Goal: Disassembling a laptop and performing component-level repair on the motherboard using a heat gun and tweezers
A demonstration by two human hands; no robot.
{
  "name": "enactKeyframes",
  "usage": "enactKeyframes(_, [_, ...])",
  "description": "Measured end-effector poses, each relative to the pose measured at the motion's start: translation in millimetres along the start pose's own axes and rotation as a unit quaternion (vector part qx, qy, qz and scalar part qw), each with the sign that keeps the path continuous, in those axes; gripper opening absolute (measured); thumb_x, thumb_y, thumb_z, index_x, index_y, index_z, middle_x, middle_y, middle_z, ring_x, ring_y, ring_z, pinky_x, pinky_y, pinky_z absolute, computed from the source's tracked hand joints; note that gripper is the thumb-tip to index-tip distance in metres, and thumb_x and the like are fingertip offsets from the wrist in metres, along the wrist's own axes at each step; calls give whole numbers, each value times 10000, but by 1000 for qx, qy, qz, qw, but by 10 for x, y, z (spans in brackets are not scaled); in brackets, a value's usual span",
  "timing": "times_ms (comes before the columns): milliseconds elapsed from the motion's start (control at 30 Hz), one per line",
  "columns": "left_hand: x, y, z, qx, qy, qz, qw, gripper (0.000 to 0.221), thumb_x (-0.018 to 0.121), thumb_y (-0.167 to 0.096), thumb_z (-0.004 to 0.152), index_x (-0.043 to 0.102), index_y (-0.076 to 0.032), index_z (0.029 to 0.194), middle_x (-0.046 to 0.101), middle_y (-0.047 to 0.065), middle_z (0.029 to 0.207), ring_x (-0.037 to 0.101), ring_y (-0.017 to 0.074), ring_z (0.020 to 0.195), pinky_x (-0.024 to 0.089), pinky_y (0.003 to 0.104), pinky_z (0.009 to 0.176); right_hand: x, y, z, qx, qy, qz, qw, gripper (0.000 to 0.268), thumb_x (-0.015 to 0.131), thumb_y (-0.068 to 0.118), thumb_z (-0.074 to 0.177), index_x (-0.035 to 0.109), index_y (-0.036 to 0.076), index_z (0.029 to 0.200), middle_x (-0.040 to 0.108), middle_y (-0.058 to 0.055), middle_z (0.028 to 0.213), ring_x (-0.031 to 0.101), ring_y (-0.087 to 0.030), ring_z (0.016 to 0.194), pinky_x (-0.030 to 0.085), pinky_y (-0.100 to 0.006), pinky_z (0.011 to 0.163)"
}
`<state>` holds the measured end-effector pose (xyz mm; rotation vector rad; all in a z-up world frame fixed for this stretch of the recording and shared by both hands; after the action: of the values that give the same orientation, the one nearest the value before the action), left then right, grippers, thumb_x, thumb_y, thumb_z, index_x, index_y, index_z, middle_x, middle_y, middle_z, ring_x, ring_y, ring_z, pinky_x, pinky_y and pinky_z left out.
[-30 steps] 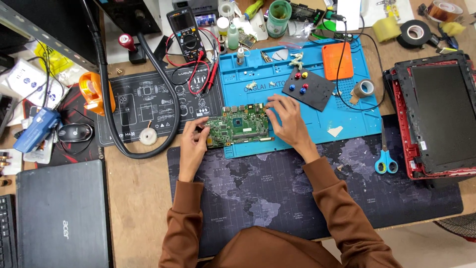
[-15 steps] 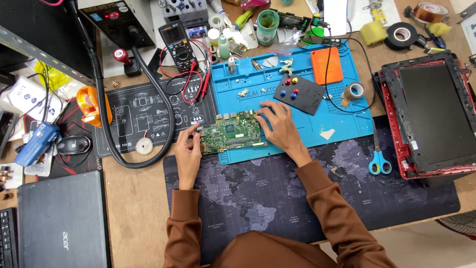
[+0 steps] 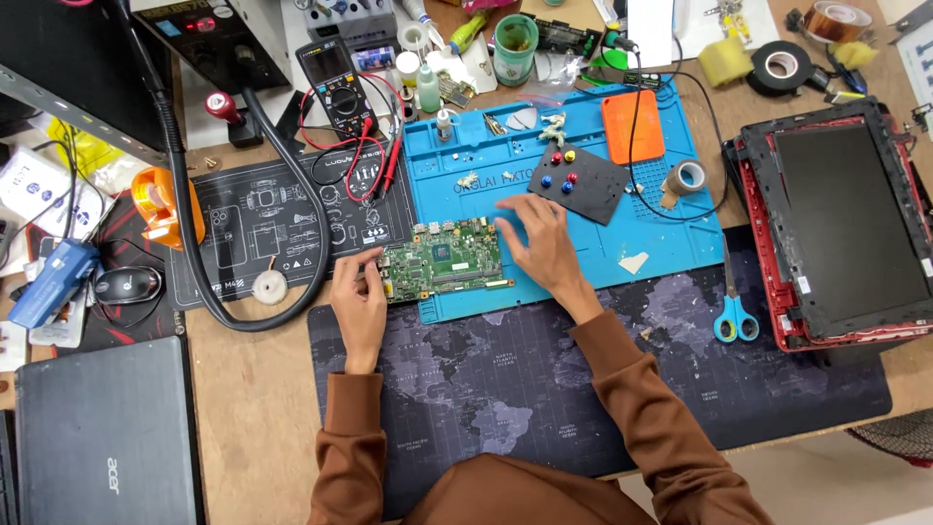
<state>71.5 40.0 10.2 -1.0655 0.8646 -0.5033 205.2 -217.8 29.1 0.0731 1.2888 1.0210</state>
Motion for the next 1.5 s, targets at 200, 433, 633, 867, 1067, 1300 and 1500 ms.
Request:
enactKeyframes(200, [-16, -93, -15, 20, -21, -2, 1000, 284, 515, 42, 993, 751, -82, 1091, 620, 94, 927, 692, 186, 619, 510, 260, 506, -54, 139, 447, 34, -69, 79, 994, 341, 662, 164, 1043, 567, 117, 1368, 613, -103, 1092, 667, -254, 985, 463, -497, 957])
enactKeyframes(433, [-24, -60, -12, 60, -31, 5, 998, 282, 535, 33, 975, 759, -104, 1080, 639, 76, 928, 713, 245, 697, 538, 267, 538, 369, 50, 1177, 9, -75, 70, 995, 638, 788, 148, 970, 429, 124, 1496, 516, -109, 1116, 634, -334, 965, 423, -513, 893])
enactKeyframes(633, [-62, -31, -27, 40, -29, -25, 998, 272, 508, -23, 1021, 744, -129, 1105, 633, 63, 894, 619, 160, 627, 493, 268, 514, 503, -70, 1307, 52, -69, 48, 995, 287, 828, 210, 909, 705, 199, 1167, 455, -20, 1146, 611, -304, 1101, 398, -526, 940])
enactKeyframes(867, [29, -654, 50, 17, 36, -69, 997, 259, 558, -168, 1045, 656, -98, 1273, 602, 108, 1049, 543, 140, 765, 478, 296, 679, 271, 591, 509, 36, 77, 322, 943, 173, 691, 171, 1013, 592, 88, 1128, 682, -134, 996, 720, -313, 1000, 503, -514, 956])
enactKeyframes(1067, [406, -1118, 76, 35, 145, -188, 971, 215, 571, -111, 1057, 631, -66, 1258, 655, 111, 1022, 648, 183, 929, 528, 355, 871, 64, 726, 13, 105, 117, 403, 902, 188, 681, 146, 1012, 692, 74, 1186, 715, -84, 874, 629, -139, 881, 558, -375, 869])
enactKeyframes(1300, [589, -1071, 16, 1, 145, -201, 969, 125, 576, -124, 1064, 534, -70, 1169, 596, 93, 937, 695, 200, 870, 561, 405, 859, -143, 627, -94, 111, 92, 409, 901, 242, 692, 150, 1008, 709, 19, 1211, 617, -80, 847, 580, -159, 886, 554, -398, 896])
enactKeyframes(1500, [711, -889, -2, -18, 155, -222, 962, 92, 549, -119, 1069, 597, -48, 1034, 696, 119, 897, 726, 183, 842, 600, 360, 806, -57, 477, -175, 115, 95, 418, 896, 256, 720, 133, 980, 728, 21, 1211, 699, -85, 932, 596, -132, 900, 555, -329, 866])
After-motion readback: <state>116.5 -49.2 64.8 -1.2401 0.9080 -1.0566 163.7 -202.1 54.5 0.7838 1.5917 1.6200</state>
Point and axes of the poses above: each hand's wrist, its own z-axis towards the middle knuckle, its own x-axis out of the palm, y = z × x, the point moved 8 cm from there along z, towards the middle knuckle
